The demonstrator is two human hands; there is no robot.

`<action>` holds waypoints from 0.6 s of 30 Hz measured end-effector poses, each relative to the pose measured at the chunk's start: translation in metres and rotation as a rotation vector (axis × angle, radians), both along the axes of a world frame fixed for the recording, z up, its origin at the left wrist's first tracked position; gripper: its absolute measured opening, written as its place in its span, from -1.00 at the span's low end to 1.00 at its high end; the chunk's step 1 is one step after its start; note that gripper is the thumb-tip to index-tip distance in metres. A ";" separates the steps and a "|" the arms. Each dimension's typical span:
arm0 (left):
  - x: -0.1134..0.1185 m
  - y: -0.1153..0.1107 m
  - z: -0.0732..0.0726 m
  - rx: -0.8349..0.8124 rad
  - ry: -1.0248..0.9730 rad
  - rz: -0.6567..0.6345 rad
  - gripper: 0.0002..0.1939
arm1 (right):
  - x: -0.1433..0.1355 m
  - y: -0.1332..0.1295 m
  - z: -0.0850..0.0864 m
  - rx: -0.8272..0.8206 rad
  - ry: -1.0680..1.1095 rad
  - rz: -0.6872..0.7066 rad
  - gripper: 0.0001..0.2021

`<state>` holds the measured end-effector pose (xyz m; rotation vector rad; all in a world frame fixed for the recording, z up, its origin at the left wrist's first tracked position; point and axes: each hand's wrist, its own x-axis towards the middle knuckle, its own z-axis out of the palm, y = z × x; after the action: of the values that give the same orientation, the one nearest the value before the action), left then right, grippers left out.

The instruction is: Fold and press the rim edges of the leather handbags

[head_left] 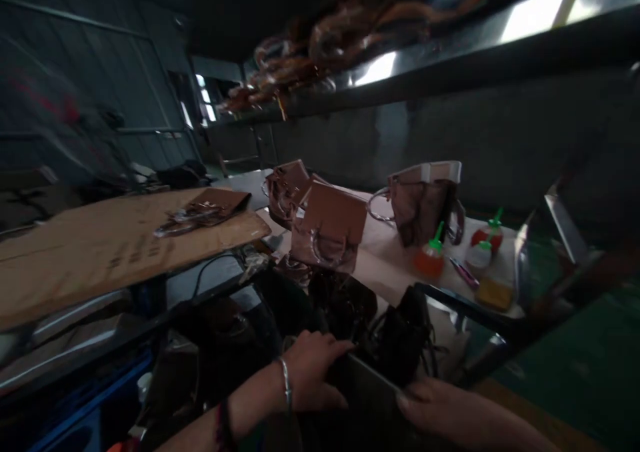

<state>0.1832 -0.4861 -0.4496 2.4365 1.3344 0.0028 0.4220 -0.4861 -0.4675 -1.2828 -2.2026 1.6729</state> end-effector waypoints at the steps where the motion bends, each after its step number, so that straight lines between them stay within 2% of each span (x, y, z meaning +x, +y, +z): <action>1: 0.003 0.001 -0.002 -0.012 0.006 -0.002 -0.25 | 0.006 -0.003 0.000 -0.031 -0.009 -0.023 -0.46; 5: 0.014 0.006 0.006 -0.067 0.080 -0.055 -0.22 | 0.023 -0.020 0.006 -0.078 0.146 -0.084 -0.50; 9: 0.020 0.009 0.012 -0.087 0.057 -0.121 -0.25 | 0.025 -0.037 0.003 -0.215 0.278 -0.132 -0.57; 12: 0.023 0.013 0.008 -0.110 0.016 -0.174 -0.29 | 0.023 -0.041 -0.004 -0.226 0.279 -0.202 -0.62; 15: 0.023 0.017 0.000 -0.099 -0.051 -0.191 -0.44 | 0.024 -0.037 -0.010 -0.279 0.281 -0.236 -0.59; 18: 0.016 0.018 -0.008 -0.057 -0.118 -0.090 -0.61 | 0.025 -0.032 -0.015 -0.332 0.308 -0.247 -0.55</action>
<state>0.1994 -0.4685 -0.4573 2.4062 1.1581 0.0830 0.4468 -0.5181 -0.4827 -1.2006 -1.5760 2.0278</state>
